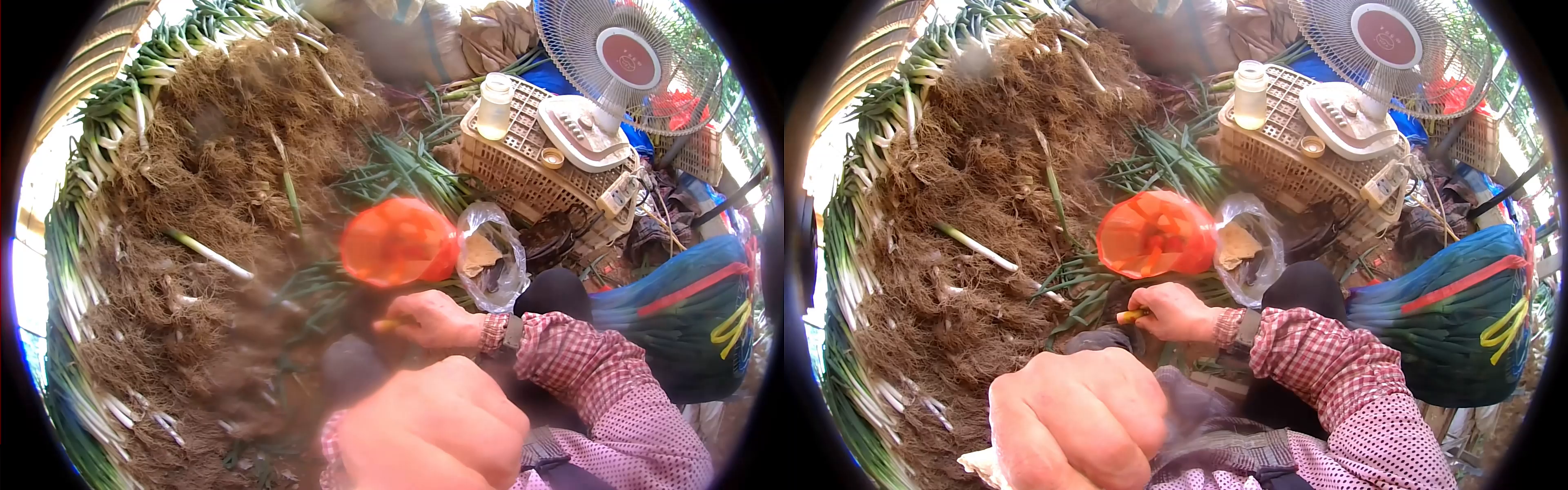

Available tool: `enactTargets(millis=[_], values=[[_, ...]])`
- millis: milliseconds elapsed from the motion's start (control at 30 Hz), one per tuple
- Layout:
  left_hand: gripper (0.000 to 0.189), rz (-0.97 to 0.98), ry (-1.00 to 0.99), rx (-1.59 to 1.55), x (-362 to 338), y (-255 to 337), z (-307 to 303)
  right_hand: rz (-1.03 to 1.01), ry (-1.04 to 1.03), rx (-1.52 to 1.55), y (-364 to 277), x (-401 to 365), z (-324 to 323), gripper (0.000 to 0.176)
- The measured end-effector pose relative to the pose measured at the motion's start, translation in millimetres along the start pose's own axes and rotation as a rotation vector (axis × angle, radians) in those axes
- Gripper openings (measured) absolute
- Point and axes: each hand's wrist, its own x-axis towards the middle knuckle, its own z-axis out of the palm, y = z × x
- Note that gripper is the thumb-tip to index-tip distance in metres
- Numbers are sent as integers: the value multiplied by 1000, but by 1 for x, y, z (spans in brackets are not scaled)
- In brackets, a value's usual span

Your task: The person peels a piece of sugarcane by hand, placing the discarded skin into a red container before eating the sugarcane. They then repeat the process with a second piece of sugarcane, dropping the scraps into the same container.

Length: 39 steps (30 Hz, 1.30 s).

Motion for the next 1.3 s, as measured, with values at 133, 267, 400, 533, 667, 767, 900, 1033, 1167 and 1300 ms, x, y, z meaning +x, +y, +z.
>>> enactTargets(millis=[133,267,400,533,667,767,900,1033,1167,1300], values=[[28,-41,15,8,1,2,0,-19,41,12,2,1,5,22],[28,-191,124,24,3,16,13,-15,42,13,-2,0,1,22],[24,-11,-41,2,0,0,-8,-2,36,7,-4,-1,0,22],[24,-40,-46,6,1,-2,-9,0,29,13,-2,-1,1,23],[23,-69,-49,9,0,-2,-10,-26,36,16,0,-1,0,22],[23,-95,-45,10,-1,-2,-10,-29,47,-1,0,-1,2,21],[24,-119,-45,10,0,-3,-12,-42,68,10,4,-1,5,20],[24,-143,-47,11,-1,-4,-14,-44,69,11,4,0,5,20],[24,-170,-45,14,-2,-3,-15,-78,84,11,9,1,7,20],[24,-195,-41,21,0,1,-14,-46,45,-4,3,1,1,22]])
